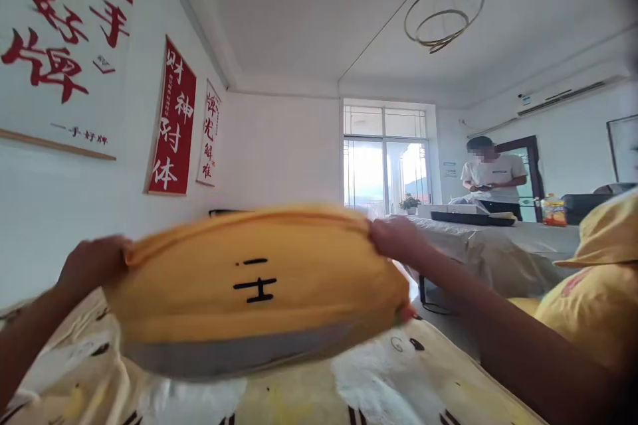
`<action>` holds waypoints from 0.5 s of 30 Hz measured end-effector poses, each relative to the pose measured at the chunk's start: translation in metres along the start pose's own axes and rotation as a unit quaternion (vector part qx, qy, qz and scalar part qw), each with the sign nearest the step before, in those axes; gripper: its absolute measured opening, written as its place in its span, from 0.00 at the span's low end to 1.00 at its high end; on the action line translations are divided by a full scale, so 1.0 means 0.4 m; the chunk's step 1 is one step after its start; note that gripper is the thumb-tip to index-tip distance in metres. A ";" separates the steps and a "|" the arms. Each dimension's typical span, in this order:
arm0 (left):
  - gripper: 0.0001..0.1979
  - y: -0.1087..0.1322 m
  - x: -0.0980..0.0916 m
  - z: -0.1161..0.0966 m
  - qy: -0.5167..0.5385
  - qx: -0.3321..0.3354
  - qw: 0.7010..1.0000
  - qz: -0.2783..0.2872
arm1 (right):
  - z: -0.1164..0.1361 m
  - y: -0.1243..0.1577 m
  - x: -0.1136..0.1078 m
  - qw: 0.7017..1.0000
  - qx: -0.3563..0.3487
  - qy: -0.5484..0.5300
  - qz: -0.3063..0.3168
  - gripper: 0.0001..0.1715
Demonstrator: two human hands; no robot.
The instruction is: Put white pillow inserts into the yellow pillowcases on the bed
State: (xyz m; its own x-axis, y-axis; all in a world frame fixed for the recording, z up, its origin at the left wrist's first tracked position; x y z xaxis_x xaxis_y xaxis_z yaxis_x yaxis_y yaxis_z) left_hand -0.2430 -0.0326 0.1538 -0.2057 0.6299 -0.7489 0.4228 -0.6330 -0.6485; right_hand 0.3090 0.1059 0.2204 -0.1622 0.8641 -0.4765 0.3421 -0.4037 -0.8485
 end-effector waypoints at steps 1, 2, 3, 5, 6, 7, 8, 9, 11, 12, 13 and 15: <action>0.12 0.007 0.044 -0.008 -0.026 -0.002 0.998 0.049 | 0.036 0.009 0.044 0.998 -0.038 -0.003 0.040 0.10; 0.10 0.012 0.077 -0.025 -0.033 -0.001 0.997 0.073 | 0.069 0.015 0.081 0.996 -0.065 0.003 0.068 0.07; 0.10 0.016 0.102 -0.053 -0.036 0.001 0.995 0.091 | 0.100 0.017 0.111 0.992 -0.086 0.009 0.090 0.06; 0.11 0.022 0.121 -0.148 -0.014 0.025 0.996 0.088 | 0.158 0.008 0.138 0.988 -0.112 0.015 0.104 0.08; 0.13 0.025 0.117 -0.216 0.004 0.050 0.996 0.077 | 0.186 -0.003 0.135 0.988 -0.114 0.015 0.101 0.10; 0.19 0.030 0.104 -0.298 0.035 0.087 0.994 0.063 | 0.215 -0.018 0.124 0.989 -0.114 0.012 0.096 0.12; 0.27 0.037 0.086 -0.392 0.072 0.140 0.986 0.059 | 0.247 -0.036 0.104 0.990 -0.113 0.002 0.087 0.13; 0.37 0.049 0.064 -0.495 0.119 0.208 0.969 0.066 | 0.281 -0.058 0.075 0.991 -0.114 -0.017 0.072 0.13; 0.43 0.073 -0.005 -0.681 0.323 0.320 0.886 0.092 | 0.343 -0.105 0.004 0.987 -0.127 -0.089 0.035 0.14; 0.35 0.077 -0.034 -0.749 0.393 0.329 0.851 0.114 | 0.364 -0.126 -0.032 0.980 -0.138 -0.143 0.014 0.16; 0.21 0.074 -0.057 -0.794 0.442 0.308 0.833 0.125 | 0.371 -0.141 -0.063 0.967 -0.146 -0.208 -0.006 0.17; 0.08 0.069 -0.091 -0.841 0.477 0.280 0.823 0.130 | 0.334 -0.146 -0.088 0.926 -0.142 -0.349 -0.025 0.21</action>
State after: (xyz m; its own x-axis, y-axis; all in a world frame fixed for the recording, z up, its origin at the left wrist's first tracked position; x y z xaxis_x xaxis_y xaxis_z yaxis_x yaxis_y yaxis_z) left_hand 0.0731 0.0783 0.2089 0.7271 0.3385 -0.5974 -0.1842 -0.7420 -0.6446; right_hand 0.1710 0.0591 0.2560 -0.7095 0.4340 -0.5552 0.5312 -0.1882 -0.8261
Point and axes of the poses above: each hand's wrist, its own y-axis away from the middle knuckle, its own x-axis out of the palm, z = x × y, the point moved 7 cm from there along -y, towards the middle knuckle, and after that the axes turned 4 degrees about z, right-handed, at the moved point
